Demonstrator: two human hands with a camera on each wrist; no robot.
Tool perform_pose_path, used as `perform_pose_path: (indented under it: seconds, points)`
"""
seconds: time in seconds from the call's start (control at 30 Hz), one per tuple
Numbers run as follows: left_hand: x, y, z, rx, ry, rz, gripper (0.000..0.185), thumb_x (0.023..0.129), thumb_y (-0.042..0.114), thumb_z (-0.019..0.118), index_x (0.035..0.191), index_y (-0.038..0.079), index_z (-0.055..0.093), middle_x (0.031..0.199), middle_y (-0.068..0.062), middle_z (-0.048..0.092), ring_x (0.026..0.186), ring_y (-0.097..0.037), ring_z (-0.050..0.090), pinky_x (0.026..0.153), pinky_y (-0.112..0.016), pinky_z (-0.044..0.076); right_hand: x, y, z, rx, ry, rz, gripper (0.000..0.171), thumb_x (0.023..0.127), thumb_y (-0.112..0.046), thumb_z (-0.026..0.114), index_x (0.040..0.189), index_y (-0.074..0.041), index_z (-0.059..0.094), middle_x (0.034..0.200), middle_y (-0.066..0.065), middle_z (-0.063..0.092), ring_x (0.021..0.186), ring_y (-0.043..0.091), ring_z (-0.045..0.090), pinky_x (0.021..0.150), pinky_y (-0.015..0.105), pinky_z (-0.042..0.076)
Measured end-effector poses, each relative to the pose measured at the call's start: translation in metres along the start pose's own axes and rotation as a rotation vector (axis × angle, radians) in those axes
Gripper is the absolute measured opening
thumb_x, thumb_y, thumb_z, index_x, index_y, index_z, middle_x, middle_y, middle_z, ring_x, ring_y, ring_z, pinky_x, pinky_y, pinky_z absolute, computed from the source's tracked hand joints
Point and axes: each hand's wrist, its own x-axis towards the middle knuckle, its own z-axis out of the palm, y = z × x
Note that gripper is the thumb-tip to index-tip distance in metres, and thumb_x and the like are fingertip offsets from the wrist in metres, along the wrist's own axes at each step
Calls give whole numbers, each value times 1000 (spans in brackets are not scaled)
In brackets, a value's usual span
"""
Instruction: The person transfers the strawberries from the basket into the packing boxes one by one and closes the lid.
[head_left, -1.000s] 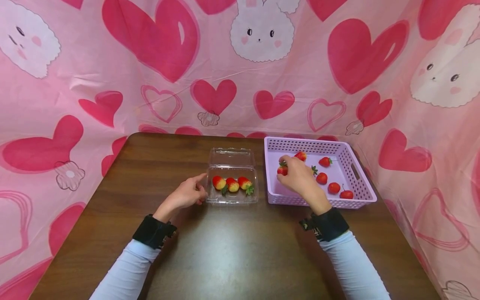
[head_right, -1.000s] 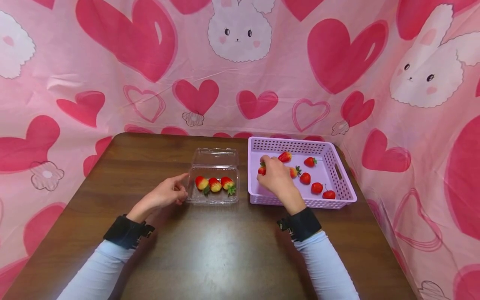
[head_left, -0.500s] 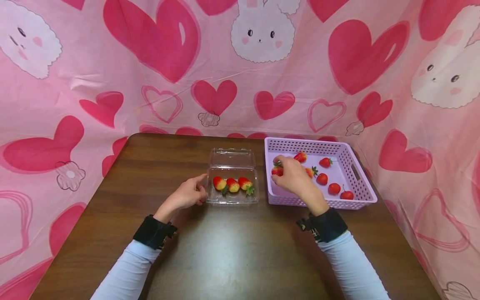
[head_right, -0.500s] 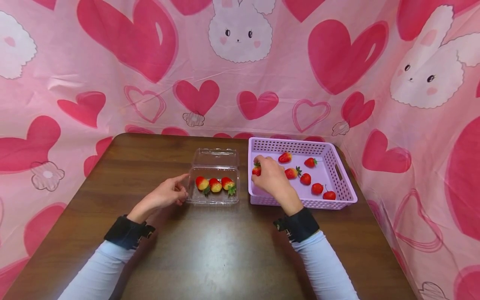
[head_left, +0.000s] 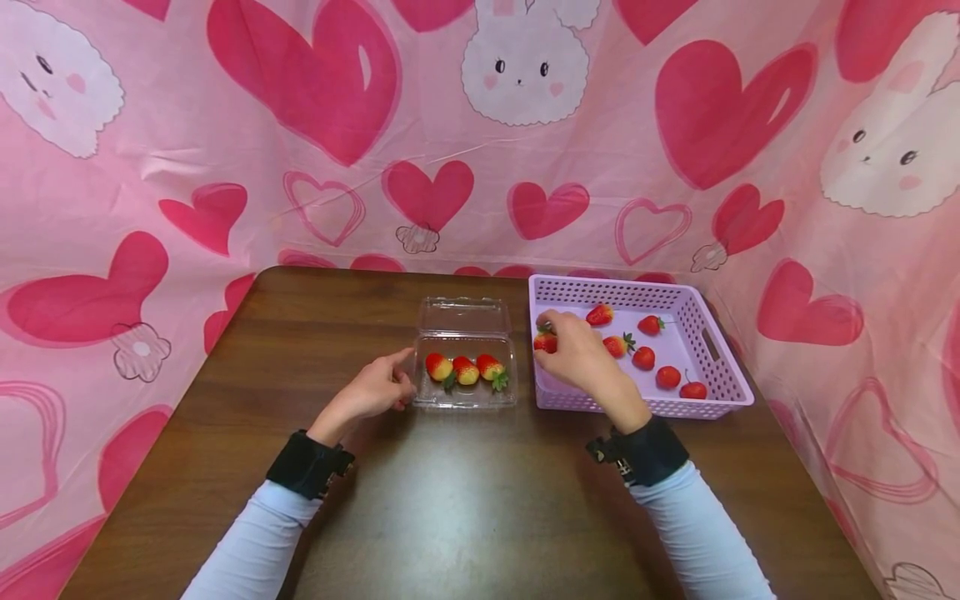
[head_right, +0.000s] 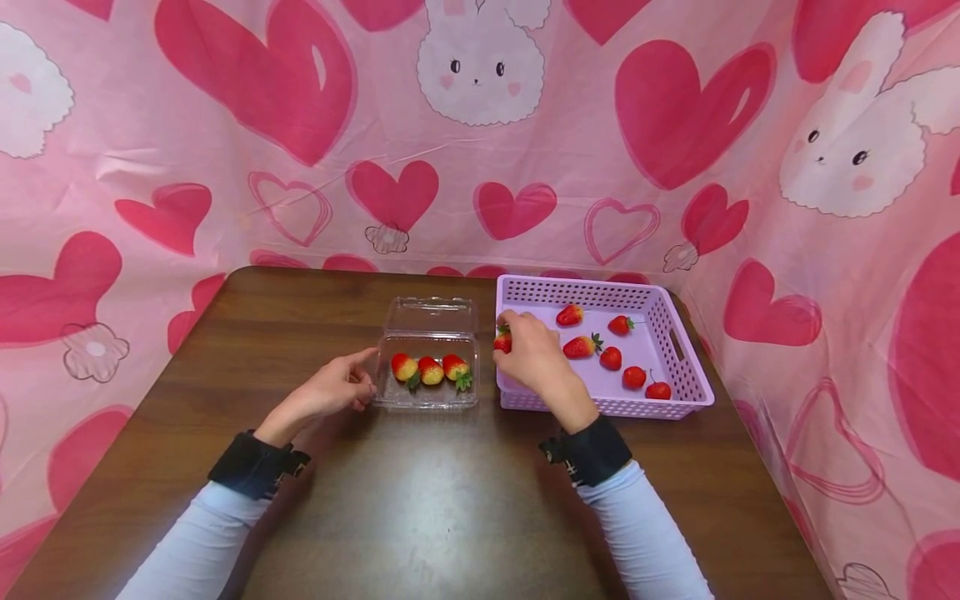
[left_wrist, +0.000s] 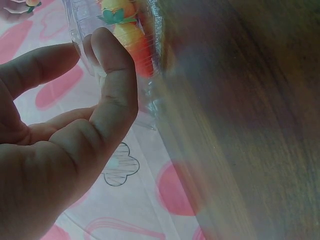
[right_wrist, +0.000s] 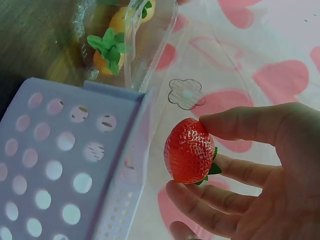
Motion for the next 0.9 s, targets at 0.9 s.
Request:
perform_pose_path:
  seconds: [0.9]
  points:
    - [0, 1, 0, -5, 1, -5, 73, 100, 2, 64, 164, -2, 29, 87, -14, 59, 75, -34, 61, 79, -46, 59, 3, -19, 21, 38, -59, -77, 46, 89, -16, 80, 131, -2, 65, 114, 16, 67, 103, 32, 61, 91, 55, 50]
